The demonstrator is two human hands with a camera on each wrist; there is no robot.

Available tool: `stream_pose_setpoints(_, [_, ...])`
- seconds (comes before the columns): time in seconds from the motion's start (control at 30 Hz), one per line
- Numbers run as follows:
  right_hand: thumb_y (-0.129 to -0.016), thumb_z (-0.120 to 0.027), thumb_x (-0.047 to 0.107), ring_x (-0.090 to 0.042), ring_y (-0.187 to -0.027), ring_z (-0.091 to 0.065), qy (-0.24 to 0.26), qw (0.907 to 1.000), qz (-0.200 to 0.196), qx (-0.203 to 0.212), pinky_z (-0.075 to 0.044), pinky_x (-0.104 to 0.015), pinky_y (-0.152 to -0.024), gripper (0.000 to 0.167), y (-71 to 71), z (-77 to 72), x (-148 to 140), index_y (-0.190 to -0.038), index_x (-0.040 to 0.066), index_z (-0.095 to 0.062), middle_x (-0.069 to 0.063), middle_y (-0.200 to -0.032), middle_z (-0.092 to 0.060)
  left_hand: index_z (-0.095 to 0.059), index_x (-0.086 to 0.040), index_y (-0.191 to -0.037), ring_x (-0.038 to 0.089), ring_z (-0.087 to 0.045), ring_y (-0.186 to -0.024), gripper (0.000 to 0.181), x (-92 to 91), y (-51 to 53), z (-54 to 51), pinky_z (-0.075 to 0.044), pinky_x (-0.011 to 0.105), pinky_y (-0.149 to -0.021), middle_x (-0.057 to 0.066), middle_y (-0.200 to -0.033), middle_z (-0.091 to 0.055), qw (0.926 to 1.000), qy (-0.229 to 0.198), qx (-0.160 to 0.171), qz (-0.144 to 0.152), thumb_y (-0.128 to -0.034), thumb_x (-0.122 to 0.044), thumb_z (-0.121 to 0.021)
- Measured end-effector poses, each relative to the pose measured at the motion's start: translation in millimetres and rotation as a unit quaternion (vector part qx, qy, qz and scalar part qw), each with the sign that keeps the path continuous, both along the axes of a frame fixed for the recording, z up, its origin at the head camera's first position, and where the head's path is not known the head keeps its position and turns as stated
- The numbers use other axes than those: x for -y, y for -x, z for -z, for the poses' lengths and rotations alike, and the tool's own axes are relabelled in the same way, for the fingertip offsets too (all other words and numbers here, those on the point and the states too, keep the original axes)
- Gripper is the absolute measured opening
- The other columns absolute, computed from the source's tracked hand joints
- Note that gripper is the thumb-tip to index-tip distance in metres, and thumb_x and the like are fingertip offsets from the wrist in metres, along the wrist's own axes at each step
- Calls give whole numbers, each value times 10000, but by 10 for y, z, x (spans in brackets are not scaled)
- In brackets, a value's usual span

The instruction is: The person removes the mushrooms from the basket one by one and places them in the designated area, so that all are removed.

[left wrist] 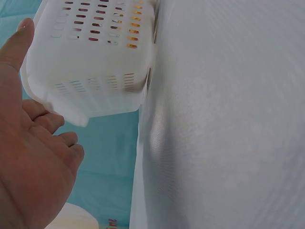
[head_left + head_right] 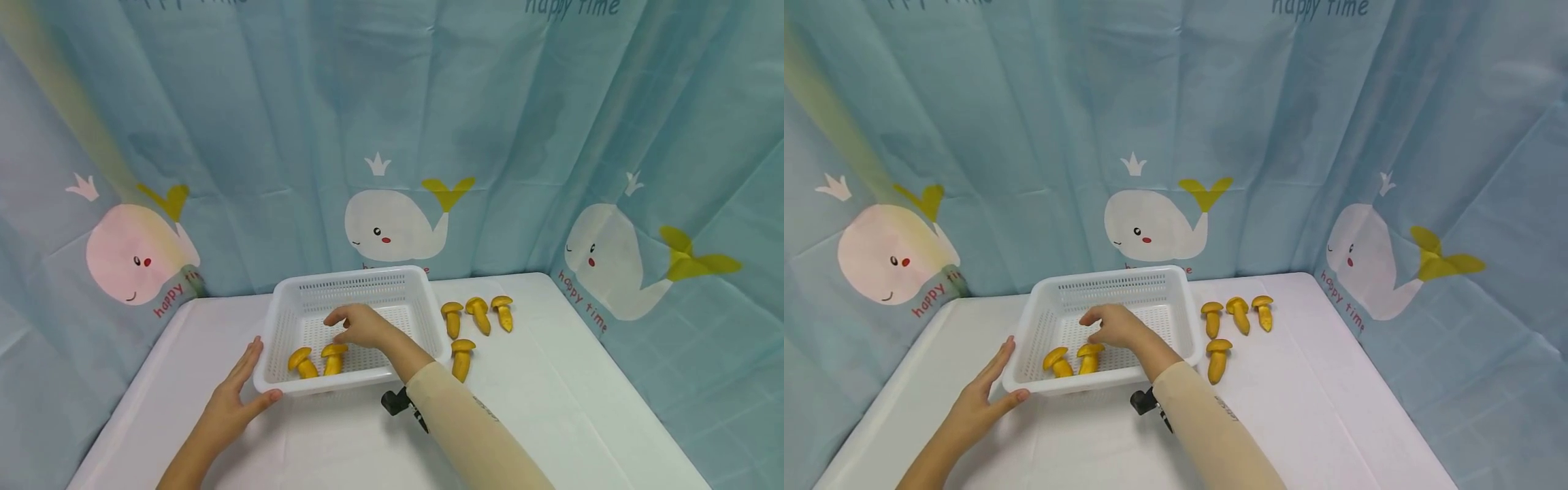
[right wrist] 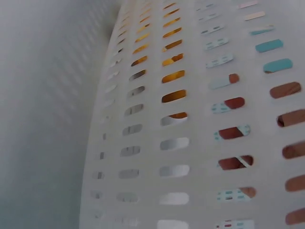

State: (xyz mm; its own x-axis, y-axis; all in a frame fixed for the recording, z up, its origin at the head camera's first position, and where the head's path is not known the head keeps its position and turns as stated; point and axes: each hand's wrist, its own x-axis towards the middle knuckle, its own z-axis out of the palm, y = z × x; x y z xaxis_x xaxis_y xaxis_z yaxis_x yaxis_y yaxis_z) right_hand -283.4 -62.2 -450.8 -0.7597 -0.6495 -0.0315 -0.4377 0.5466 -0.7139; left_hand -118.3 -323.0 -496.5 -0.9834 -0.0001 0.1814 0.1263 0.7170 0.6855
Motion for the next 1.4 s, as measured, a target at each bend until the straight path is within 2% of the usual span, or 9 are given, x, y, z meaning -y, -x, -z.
stream_pose_setpoints(0.2, [-903,-786,139,-232,-1181,-633,-169,9994,10,289,-547,-341,-1018,372,4,49,-3,-1269,150,-721,18,-1272,-707,-155,-302,-1651,394,-101,-1580,1018,-2,0,-25,-266,810,-1071,-33,-1719,-91,10000,-51,26,0,-877,-415,-806])
stream_pose_setpoints(0.33, [-891,-796,131,-221,-1179,-635,-368,9985,-31,410,-534,-367,-1042,378,-9,74,6,-1262,153,-728,19,-1267,-711,-148,-296,-1653,411,-106,-1576,1023,-7,-3,-31,-262,813,-1069,4,-1723,-94,10000,-51,75,-5,-878,-419,-804])
stream_pose_setpoints(0.67, [-882,-804,117,-203,-1260,-617,-699,9967,-142,388,-479,-385,-1119,396,-3,129,15,-1268,170,-732,47,-1250,-723,-144,-318,-1650,422,-122,-1571,1024,-6,2,-20,-270,815,-1062,-15,-1722,-93,10000,-13,20,-1,-876,-417,-807])
stream_pose_setpoints(0.9, [-872,-810,108,-167,-1230,-622,-844,9953,-132,453,-470,-380,-1131,400,2,160,20,-1254,202,-740,68,-1227,-723,-139,-314,-1651,423,-121,-1570,1022,-9,4,-11,-272,821,-1052,-11,-1721,-94,10000,-1,-13,-7,-880,-416,-803])
stream_pose_setpoints(1.1, [-870,-807,88,-165,-1206,-630,-824,9956,-86,444,-480,-362,-1119,402,-19,145,11,-1255,181,-737,57,-1217,-724,-143,-321,-1650,424,-123,-1570,1027,-4,4,-15,-272,818,-1059,-16,-1720,-93,10000,-13,-42,2,-874,-413,-809])
stream_pose_setpoints(1.2, [-870,-806,83,-168,-1203,-632,-818,9956,-75,453,-482,-358,-1116,395,-29,140,15,-1249,172,-737,53,-1212,-725,-145,-316,-1651,375,-99,-1584,1021,-3,0,-19,-270,814,-1065,-29,-1720,-89,10000,-31,-66,16,-878,-407,-807])
stream_pose_setpoints(1.33, [-867,-811,89,-167,-1186,-636,-845,9955,-48,437,-486,-354,-1109,358,-34,129,18,-1206,187,-752,70,-1173,-729,-157,-308,-1650,182,-43,-1596,1010,-3,-8,-12,-273,807,-1071,-38,-1718,-96,9999,-64,-121,23,-881,-403,-805])
stream_pose_setpoints(1.4, [-864,-815,93,-166,-1170,-640,-847,9955,-30,427,-490,-354,-1103,338,-34,121,17,-1181,197,-759,79,-1149,-731,-164,-306,-1650,136,-33,-1591,1006,-7,-9,-7,-279,806,-1068,-36,-1717,-105,9999,-59,-141,13,-881,-403,-805])
